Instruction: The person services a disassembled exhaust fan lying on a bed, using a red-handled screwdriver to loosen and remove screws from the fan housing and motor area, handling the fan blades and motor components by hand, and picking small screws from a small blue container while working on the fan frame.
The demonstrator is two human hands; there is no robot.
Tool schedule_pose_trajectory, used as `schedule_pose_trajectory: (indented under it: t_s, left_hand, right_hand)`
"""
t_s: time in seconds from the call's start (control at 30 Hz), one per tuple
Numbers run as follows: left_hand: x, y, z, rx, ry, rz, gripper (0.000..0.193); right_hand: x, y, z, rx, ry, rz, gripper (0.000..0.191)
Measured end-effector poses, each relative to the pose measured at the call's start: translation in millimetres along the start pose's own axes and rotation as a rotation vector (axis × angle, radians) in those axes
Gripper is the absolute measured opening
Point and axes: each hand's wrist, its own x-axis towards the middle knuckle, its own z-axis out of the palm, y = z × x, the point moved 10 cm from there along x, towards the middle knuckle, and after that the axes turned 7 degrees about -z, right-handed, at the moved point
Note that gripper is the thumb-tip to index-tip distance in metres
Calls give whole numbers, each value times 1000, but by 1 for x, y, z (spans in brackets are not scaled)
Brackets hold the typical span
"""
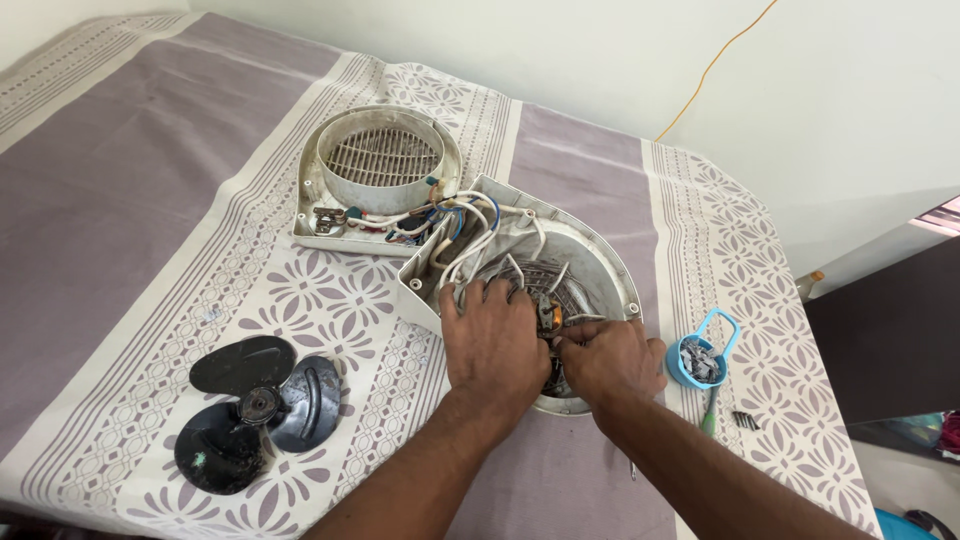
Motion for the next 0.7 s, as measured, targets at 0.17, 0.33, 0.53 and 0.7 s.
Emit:
schedule_pose_trajectory:
  t_s: [0.17, 0.33, 0.53, 0.7]
  left_hand:
    - [1, -1, 6, 28, -59, -19, 38]
    - [0, -1, 6, 22, -60, -21, 35]
    - [1, 0, 4, 16, -23, -13, 33]
    - [0, 0, 3, -11, -15, -14, 33]
  right_hand:
    - [-1, 1, 2, -11, -40, 39, 18]
    - [-2, -1, 2, -17, -68, 51, 17]
    - [1, -3, 1, -17, -95, 90, 14]
    - [8, -2, 1, -44, -137, 115, 11]
